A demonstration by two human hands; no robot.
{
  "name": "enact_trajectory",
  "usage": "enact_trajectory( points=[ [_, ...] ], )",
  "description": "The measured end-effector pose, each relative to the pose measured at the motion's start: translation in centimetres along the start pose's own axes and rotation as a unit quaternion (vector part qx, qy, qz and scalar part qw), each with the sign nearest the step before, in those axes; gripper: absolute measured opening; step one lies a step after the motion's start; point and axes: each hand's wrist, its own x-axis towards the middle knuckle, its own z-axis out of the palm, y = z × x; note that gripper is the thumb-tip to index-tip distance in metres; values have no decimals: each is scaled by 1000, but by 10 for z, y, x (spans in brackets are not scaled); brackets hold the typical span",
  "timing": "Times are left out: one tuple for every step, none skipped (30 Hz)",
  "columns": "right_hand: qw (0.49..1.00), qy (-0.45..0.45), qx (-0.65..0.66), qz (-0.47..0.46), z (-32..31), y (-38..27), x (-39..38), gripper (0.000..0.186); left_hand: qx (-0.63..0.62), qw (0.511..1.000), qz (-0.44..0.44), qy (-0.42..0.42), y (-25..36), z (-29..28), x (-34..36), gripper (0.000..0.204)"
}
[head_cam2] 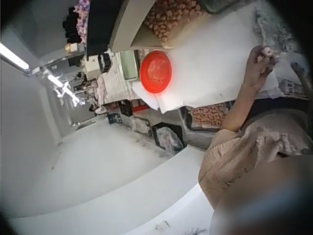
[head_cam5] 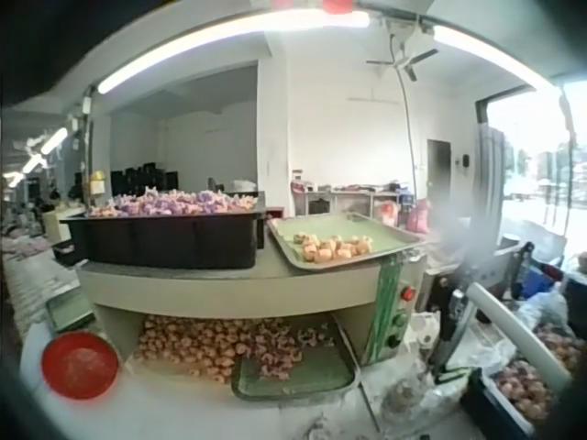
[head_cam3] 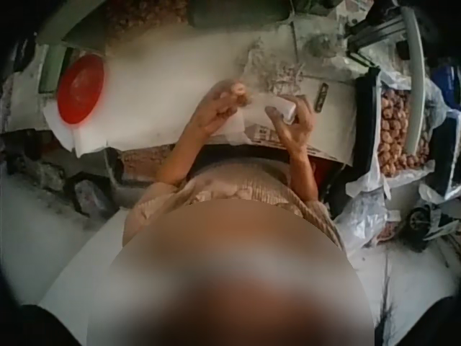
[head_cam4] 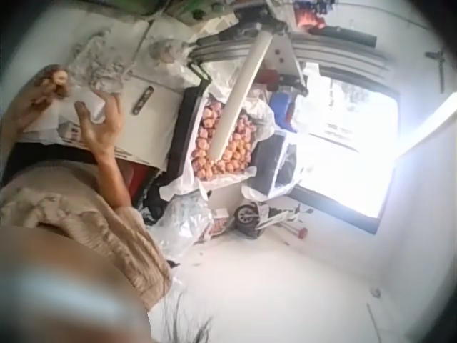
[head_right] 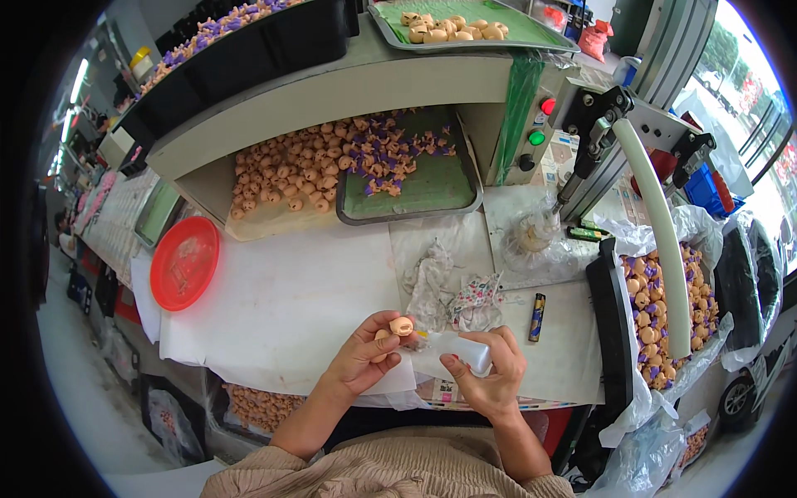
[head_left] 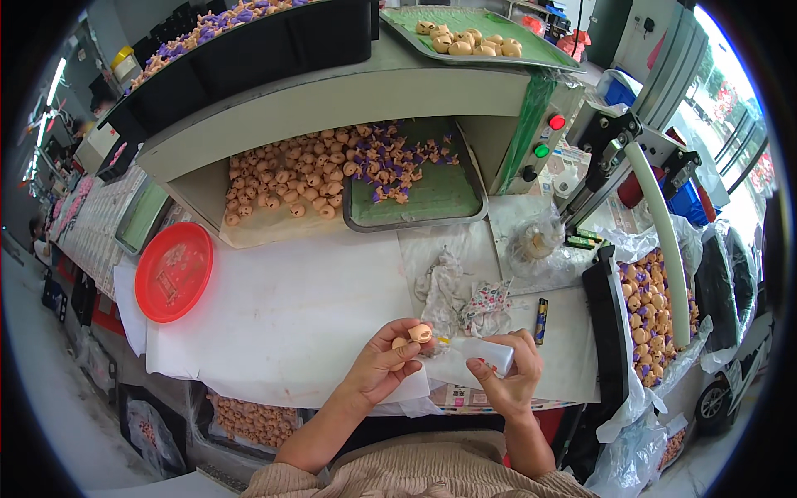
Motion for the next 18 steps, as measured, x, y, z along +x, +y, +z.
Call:
enact_trajectory(
  points=[
    [1000, 2, 4, 2, 0, 0, 0, 35, -1, 1000, -1, 2, 0, 0, 0, 37],
    [1000, 1, 5, 2, 1, 0, 1, 35, 0, 1000, -1, 2, 0, 0, 0, 37],
    [1000, 5, 18, 0, 2, 1, 1, 34, -3, 1000, -3, 9, 0, -2, -1, 37],
    [999, 10, 31, -2, 3, 2, 2, 33, -5, 1000, -5, 14, 1, -2, -1, 38],
    [999, 9, 32, -1, 4, 3, 4, 33, -5, 1000, -5, 15, 3, -3, -2, 38],
    [999, 17, 37, -1, 2, 3, 4, 31, -14, 1000, -9, 11, 5, -2, -3, 38],
    [999, 26, 43, -1, 2, 3, 5, 30, -23, 1000, -14, 7, 7, -1, -5, 37],
    [999, 27, 43, -3, 4, 4, 6, 30, -22, 1000, -13, 4, 9, -1, -8, 37],
    [998, 26, 48, 15, 8, 9, 8, 29, -28, 999, -16, 15, 12, -2, -10, 36],
    [998, 25, 53, 34, 13, 14, 9, 27, -34, 999, -18, 26, 15, -3, -12, 35],
    [998, 25, 52, 32, 17, 19, 10, 27, -34, 999, -18, 24, 18, -4, -14, 35],
    [997, -1, 35, 74, 24, 25, 11, 28, -52, 998, -19, 32, 21, -7, -18, 33],
    [993, -28, 18, 114, 29, 28, 12, 29, -70, 997, -19, 39, 25, -9, -21, 32],
    [989, -45, 37, 136, 32, 29, 14, 30, -70, 997, -18, 37, 28, -10, -24, 32],
    [989, -46, 37, 134, 35, 29, 16, 30, -80, 996, -14, 40, 31, -11, -27, 32],
    [990, -57, 20, 129, 37, 29, 17, 29, -90, 995, -10, 41, 34, -14, -31, 32],
    [990, -68, 3, 123, 39, 29, 19, 27, -91, 995, -9, 39, 36, -18, -33, 32],
    [990, -69, 3, 121, 39, 28, 21, 27, -101, 995, -3, 20, 38, -23, -36, 32]
  ],
)
